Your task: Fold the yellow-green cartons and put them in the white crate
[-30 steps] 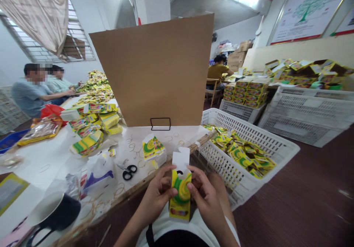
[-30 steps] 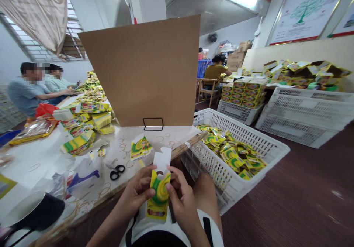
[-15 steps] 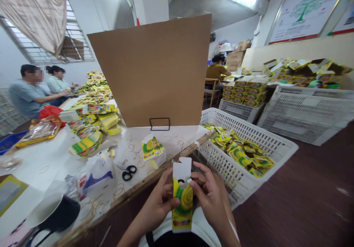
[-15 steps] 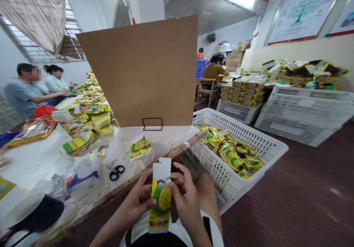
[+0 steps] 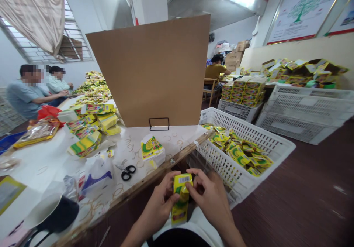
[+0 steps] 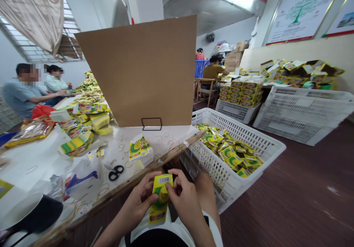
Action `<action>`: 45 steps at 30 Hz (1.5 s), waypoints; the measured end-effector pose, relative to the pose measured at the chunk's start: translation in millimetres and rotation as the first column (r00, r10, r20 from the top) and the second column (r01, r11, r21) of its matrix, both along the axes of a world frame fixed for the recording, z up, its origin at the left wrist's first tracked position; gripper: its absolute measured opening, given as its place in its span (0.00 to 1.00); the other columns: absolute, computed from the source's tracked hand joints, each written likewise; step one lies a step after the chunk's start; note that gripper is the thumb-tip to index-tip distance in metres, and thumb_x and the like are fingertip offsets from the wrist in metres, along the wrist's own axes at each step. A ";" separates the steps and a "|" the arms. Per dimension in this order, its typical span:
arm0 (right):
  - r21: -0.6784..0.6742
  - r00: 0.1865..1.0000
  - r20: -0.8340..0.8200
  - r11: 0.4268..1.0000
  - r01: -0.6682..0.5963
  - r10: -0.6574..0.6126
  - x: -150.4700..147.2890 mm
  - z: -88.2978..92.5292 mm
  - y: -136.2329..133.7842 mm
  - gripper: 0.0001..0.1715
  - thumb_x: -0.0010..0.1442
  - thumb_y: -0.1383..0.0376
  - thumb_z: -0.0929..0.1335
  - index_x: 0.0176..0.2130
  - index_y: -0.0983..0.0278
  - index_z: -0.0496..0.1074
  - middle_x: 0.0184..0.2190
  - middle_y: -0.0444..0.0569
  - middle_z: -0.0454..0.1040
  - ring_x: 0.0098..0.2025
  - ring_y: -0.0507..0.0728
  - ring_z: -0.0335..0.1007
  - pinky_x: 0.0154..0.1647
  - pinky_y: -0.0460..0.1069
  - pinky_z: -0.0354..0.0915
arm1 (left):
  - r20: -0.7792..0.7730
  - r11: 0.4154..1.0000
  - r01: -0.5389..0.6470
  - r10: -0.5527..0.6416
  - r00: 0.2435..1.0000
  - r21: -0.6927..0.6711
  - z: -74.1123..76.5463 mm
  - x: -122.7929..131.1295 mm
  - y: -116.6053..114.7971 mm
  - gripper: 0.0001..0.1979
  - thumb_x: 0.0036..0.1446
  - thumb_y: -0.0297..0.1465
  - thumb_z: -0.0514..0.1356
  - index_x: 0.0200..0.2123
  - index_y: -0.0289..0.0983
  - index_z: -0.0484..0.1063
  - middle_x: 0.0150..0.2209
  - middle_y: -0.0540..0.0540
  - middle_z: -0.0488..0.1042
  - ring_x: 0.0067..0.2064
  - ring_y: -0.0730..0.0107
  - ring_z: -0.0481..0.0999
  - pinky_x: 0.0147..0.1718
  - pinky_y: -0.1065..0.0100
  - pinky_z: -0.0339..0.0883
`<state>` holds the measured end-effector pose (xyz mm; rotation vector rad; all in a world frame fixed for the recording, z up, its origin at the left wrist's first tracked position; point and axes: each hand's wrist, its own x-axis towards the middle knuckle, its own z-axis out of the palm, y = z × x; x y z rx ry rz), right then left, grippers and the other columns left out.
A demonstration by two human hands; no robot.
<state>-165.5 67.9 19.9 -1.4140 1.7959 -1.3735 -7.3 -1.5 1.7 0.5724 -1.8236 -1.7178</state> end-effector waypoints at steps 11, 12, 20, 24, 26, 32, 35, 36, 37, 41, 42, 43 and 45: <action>0.005 0.998 0.026 0.998 0.059 -0.059 9.4 -26.2 -6.5 0.20 0.52 0.67 0.67 0.46 0.60 0.64 0.18 0.37 0.64 0.20 0.54 0.62 0.23 0.46 0.56 | -0.036 0.999 0.006 -0.004 0.999 0.050 5.1 -3.3 -0.8 0.24 0.56 0.27 0.59 0.56 0.41 0.58 0.48 0.41 0.74 0.49 0.60 0.73 0.51 0.59 0.63; -0.015 0.998 0.026 0.998 0.056 -0.056 9.0 -24.1 -6.3 0.20 0.52 0.66 0.67 0.46 0.61 0.65 0.18 0.37 0.64 0.20 0.54 0.62 0.23 0.46 0.57 | -0.052 0.998 0.003 0.000 0.999 0.068 5.0 -2.8 -1.3 0.24 0.56 0.28 0.59 0.56 0.40 0.58 0.47 0.41 0.74 0.48 0.60 0.74 0.49 0.59 0.64; -0.097 0.940 0.334 0.994 -0.040 0.071 -3.3 1.8 -3.3 0.10 0.51 0.57 0.70 0.31 0.62 0.74 0.24 0.45 0.72 0.23 0.53 0.65 0.22 0.46 0.63 | -0.081 0.981 -0.031 0.048 0.996 0.193 -3.2 -1.9 -3.8 0.24 0.50 0.30 0.65 0.51 0.39 0.64 0.33 0.46 0.77 0.34 0.64 0.76 0.35 0.66 0.68; -0.018 0.833 0.550 0.998 -0.066 0.065 -0.8 -7.8 -6.7 0.15 0.46 0.54 0.73 0.27 0.63 0.71 0.16 0.38 0.64 0.17 0.48 0.57 0.15 0.42 0.54 | -0.013 0.988 -0.108 0.110 0.994 0.106 -1.7 -6.9 -5.2 0.17 0.53 0.34 0.61 0.47 0.37 0.68 0.34 0.45 0.77 0.34 0.64 0.75 0.33 0.68 0.67; -0.022 0.805 0.590 0.998 -0.059 0.060 3.1 -14.5 -8.3 0.17 0.44 0.54 0.74 0.24 0.63 0.70 0.14 0.37 0.63 0.16 0.47 0.56 0.15 0.42 0.53 | 0.048 0.980 -0.197 0.197 0.979 -0.006 0.9 -10.2 -6.1 0.12 0.55 0.35 0.59 0.40 0.36 0.72 0.33 0.45 0.76 0.34 0.65 0.74 0.32 0.69 0.66; -0.051 0.770 0.637 0.998 0.038 0.003 -2.5 -35.2 -11.9 0.16 0.46 0.55 0.74 0.24 0.63 0.68 0.11 0.36 0.64 0.13 0.48 0.58 0.13 0.43 0.54 | 0.090 0.944 -0.272 0.292 0.952 -0.187 2.6 -17.7 -11.9 0.12 0.59 0.36 0.55 0.41 0.36 0.74 0.37 0.43 0.77 0.37 0.63 0.75 0.37 0.66 0.68; -0.167 0.645 0.740 0.877 0.451 -0.191 -23.2 -42.0 -14.2 0.15 0.46 0.57 0.75 0.29 0.62 0.69 0.22 0.41 0.74 0.24 0.52 0.72 0.26 0.47 0.68 | -0.012 0.793 -0.488 0.520 0.854 -0.365 0.9 -11.3 -33.6 0.15 0.58 0.34 0.56 0.48 0.39 0.69 0.50 0.42 0.72 0.52 0.58 0.70 0.52 0.60 0.61; -0.199 0.587 0.784 0.813 0.546 -0.202 -29.7 -43.3 -15.0 0.16 0.45 0.58 0.75 0.31 0.62 0.69 0.28 0.43 0.76 0.31 0.54 0.75 0.34 0.49 0.71 | -0.036 0.692 -0.565 0.618 0.785 -0.448 -0.8 -7.0 -45.4 0.17 0.57 0.34 0.56 0.50 0.40 0.68 0.53 0.42 0.69 0.56 0.58 0.66 0.56 0.58 0.57; -0.219 0.542 0.818 0.768 0.601 -0.191 -34.6 -44.3 -15.8 0.18 0.45 0.59 0.75 0.34 0.61 0.69 0.34 0.45 0.77 0.38 0.56 0.75 0.41 0.51 0.70 | -0.042 0.598 -0.611 0.696 0.717 -0.518 -3.4 -2.0 -59.0 0.20 0.56 0.35 0.57 0.52 0.39 0.65 0.56 0.41 0.66 0.59 0.57 0.63 0.58 0.56 0.53; -0.204 0.510 0.854 0.838 0.506 -0.100 -30.8 -48.9 -18.5 0.18 0.46 0.60 0.75 0.36 0.61 0.70 0.39 0.47 0.76 0.45 0.57 0.74 0.51 0.55 0.66 | 0.059 0.449 -0.696 0.860 0.507 -0.560 -19.9 19.6 -111.9 0.33 0.48 0.39 0.61 0.56 0.32 0.59 0.49 0.35 0.70 0.52 0.50 0.68 0.51 0.49 0.60; -0.185 0.513 0.853 0.868 0.461 -0.091 -25.5 -50.2 -19.0 0.16 0.46 0.60 0.75 0.35 0.62 0.71 0.37 0.47 0.77 0.43 0.57 0.74 0.49 0.55 0.67 | 0.091 0.465 -0.698 0.860 0.502 -0.545 -23.7 23.8 -121.0 0.34 0.47 0.39 0.61 0.55 0.30 0.59 0.41 0.38 0.73 0.44 0.52 0.73 0.44 0.51 0.66; -0.167 0.516 0.852 0.890 0.424 -0.086 -19.8 -51.2 -19.3 0.16 0.46 0.60 0.75 0.34 0.63 0.72 0.36 0.48 0.77 0.41 0.57 0.75 0.47 0.54 0.69 | 0.113 0.483 -0.698 0.855 0.506 -0.529 -26.6 27.3 -127.6 0.33 0.47 0.39 0.61 0.54 0.29 0.60 0.34 0.42 0.74 0.37 0.55 0.75 0.38 0.54 0.69; -0.142 0.517 0.851 0.912 0.385 -0.086 -10.2 -52.2 -19.5 0.15 0.45 0.60 0.76 0.32 0.64 0.73 0.32 0.47 0.77 0.36 0.56 0.75 0.42 0.52 0.71 | 0.140 0.511 -0.694 0.843 0.519 -0.508 -28.8 31.8 -134.4 0.28 0.47 0.38 0.60 0.50 0.29 0.64 0.25 0.48 0.73 0.27 0.62 0.74 0.29 0.62 0.68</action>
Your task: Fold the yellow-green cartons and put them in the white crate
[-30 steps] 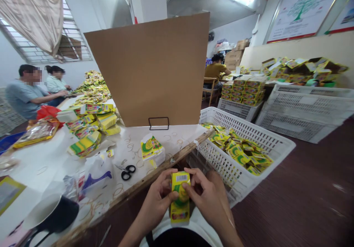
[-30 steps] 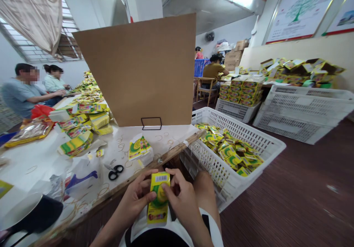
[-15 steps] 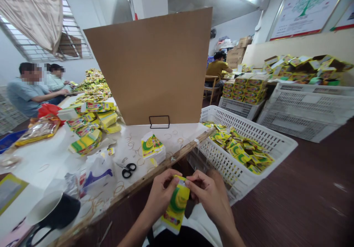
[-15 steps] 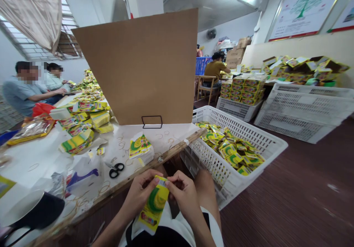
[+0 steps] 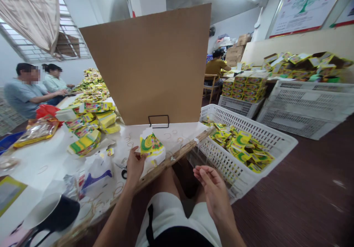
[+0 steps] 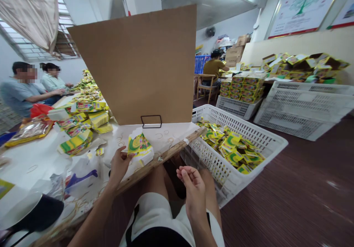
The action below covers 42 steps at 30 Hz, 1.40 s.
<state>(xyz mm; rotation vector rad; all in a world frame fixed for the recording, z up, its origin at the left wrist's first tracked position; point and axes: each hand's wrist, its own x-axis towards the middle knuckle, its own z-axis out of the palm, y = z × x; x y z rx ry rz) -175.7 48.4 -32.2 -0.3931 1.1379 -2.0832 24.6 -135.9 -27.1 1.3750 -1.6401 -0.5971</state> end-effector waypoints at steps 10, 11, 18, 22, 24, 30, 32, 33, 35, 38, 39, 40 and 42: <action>0.064 0.996 -0.082 0.998 -0.020 0.025 8.1 3.2 -0.1 0.15 0.45 0.58 0.75 0.31 0.63 0.73 0.26 0.45 0.77 0.26 0.53 0.71 0.26 0.47 0.68 | -0.045 0.999 0.011 -0.012 0.999 -0.037 39.0 1.3 7.6 0.09 0.47 0.37 0.59 0.23 0.38 0.69 0.21 0.50 0.71 0.24 0.67 0.69 0.26 0.69 0.60; 0.069 0.993 -0.109 0.997 -0.032 0.039 10.6 3.3 -0.2 0.15 0.46 0.57 0.75 0.31 0.64 0.74 0.26 0.46 0.77 0.25 0.52 0.70 0.25 0.46 0.67 | -0.059 0.998 0.039 -0.041 0.997 -0.045 44.1 -1.2 15.8 0.10 0.48 0.38 0.59 0.23 0.38 0.69 0.21 0.51 0.71 0.25 0.68 0.68 0.26 0.70 0.60; 0.039 0.973 -0.146 0.984 -0.172 0.176 30.1 10.5 1.3 0.17 0.50 0.57 0.73 0.37 0.64 0.72 0.32 0.49 0.78 0.25 0.52 0.69 0.20 0.44 0.62 | -0.205 0.851 0.520 -0.498 0.843 0.068 43.2 -31.6 107.7 0.10 0.53 0.36 0.61 0.24 0.36 0.70 0.24 0.50 0.70 0.29 0.70 0.69 0.29 0.72 0.63; -0.032 0.975 -0.027 0.975 -0.220 0.219 31.7 13.3 1.0 0.18 0.46 0.58 0.75 0.33 0.61 0.67 0.23 0.42 0.76 0.22 0.54 0.72 0.23 0.47 0.66 | -0.487 0.641 0.755 -0.620 0.615 0.138 30.7 -36.2 120.5 0.10 0.53 0.36 0.62 0.31 0.34 0.73 0.31 0.45 0.75 0.35 0.66 0.73 0.35 0.69 0.66; -0.049 0.963 0.009 0.962 -0.267 0.268 33.6 13.3 1.1 0.20 0.45 0.59 0.76 0.33 0.60 0.66 0.21 0.41 0.75 0.22 0.54 0.72 0.23 0.47 0.65 | -0.644 0.563 0.814 -0.572 0.507 0.141 28.2 -34.7 116.6 0.15 0.53 0.39 0.61 0.40 0.35 0.74 0.39 0.42 0.77 0.40 0.61 0.74 0.40 0.65 0.67; -0.108 0.877 0.080 0.879 -0.464 0.473 41.9 10.2 1.9 0.17 0.47 0.59 0.76 0.34 0.62 0.69 0.25 0.43 0.77 0.25 0.52 0.72 0.28 0.45 0.65 | -0.863 0.417 0.901 -0.408 0.299 0.115 33.2 -34.6 116.7 0.27 0.46 0.44 0.66 0.48 0.36 0.73 0.48 0.36 0.75 0.49 0.50 0.73 0.48 0.57 0.66; -0.089 0.887 0.059 0.888 -0.452 0.457 40.8 10.6 1.5 0.16 0.47 0.60 0.76 0.33 0.62 0.70 0.25 0.42 0.76 0.26 0.51 0.71 0.29 0.44 0.65 | -0.866 0.434 0.893 -0.397 0.304 0.115 35.3 -36.0 118.8 0.29 0.42 0.43 0.68 0.47 0.35 0.74 0.47 0.35 0.76 0.49 0.49 0.73 0.48 0.57 0.66; -0.074 0.900 0.033 0.900 -0.431 0.434 39.7 11.3 1.2 0.16 0.46 0.60 0.76 0.33 0.63 0.71 0.26 0.43 0.76 0.28 0.51 0.71 0.30 0.44 0.65 | -0.863 0.455 0.883 -0.395 0.315 0.114 35.6 -36.6 119.2 0.29 0.41 0.43 0.69 0.47 0.35 0.74 0.46 0.35 0.77 0.49 0.49 0.74 0.47 0.57 0.67; -0.045 0.921 -0.043 0.920 -0.390 0.388 38.0 13.3 1.0 0.15 0.46 0.59 0.76 0.32 0.63 0.73 0.28 0.44 0.76 0.31 0.52 0.71 0.34 0.46 0.66 | -0.848 0.506 0.852 -0.387 0.363 0.134 34.2 -37.5 118.6 0.27 0.43 0.42 0.68 0.46 0.35 0.75 0.44 0.36 0.78 0.47 0.50 0.75 0.45 0.58 0.68; 0.005 0.915 -0.147 0.926 -0.379 0.375 39.0 14.8 2.1 0.15 0.47 0.58 0.75 0.32 0.65 0.74 0.29 0.45 0.76 0.31 0.54 0.70 0.34 0.48 0.66 | -0.802 0.597 0.781 -0.370 0.469 0.181 29.1 -39.3 116.4 0.19 0.49 0.39 0.65 0.43 0.35 0.75 0.40 0.39 0.79 0.42 0.56 0.77 0.41 0.61 0.70; 0.028 0.911 -0.176 0.927 -0.375 0.373 40.3 14.2 2.7 0.14 0.48 0.58 0.75 0.31 0.65 0.73 0.28 0.45 0.75 0.30 0.54 0.69 0.33 0.48 0.66 | -0.783 0.630 0.754 -0.368 0.502 0.187 27.6 -40.4 116.0 0.17 0.51 0.38 0.64 0.42 0.35 0.75 0.38 0.41 0.80 0.41 0.58 0.78 0.40 0.62 0.70; 0.052 0.909 -0.204 0.931 -0.361 0.364 41.7 13.2 3.4 0.14 0.49 0.58 0.74 0.30 0.65 0.72 0.26 0.45 0.74 0.29 0.53 0.68 0.31 0.48 0.66 | -0.760 0.660 0.728 -0.373 0.532 0.186 26.7 -41.7 115.9 0.16 0.52 0.38 0.63 0.42 0.35 0.74 0.37 0.42 0.80 0.40 0.59 0.78 0.40 0.63 0.70; 0.102 0.909 -0.268 0.948 -0.302 0.318 43.8 10.4 4.6 0.14 0.52 0.57 0.72 0.28 0.65 0.70 0.24 0.44 0.71 0.27 0.52 0.65 0.29 0.47 0.64 | -0.699 0.707 0.686 -0.402 0.591 0.173 26.9 -44.6 116.9 0.15 0.53 0.38 0.62 0.41 0.35 0.73 0.37 0.43 0.79 0.40 0.60 0.77 0.39 0.64 0.70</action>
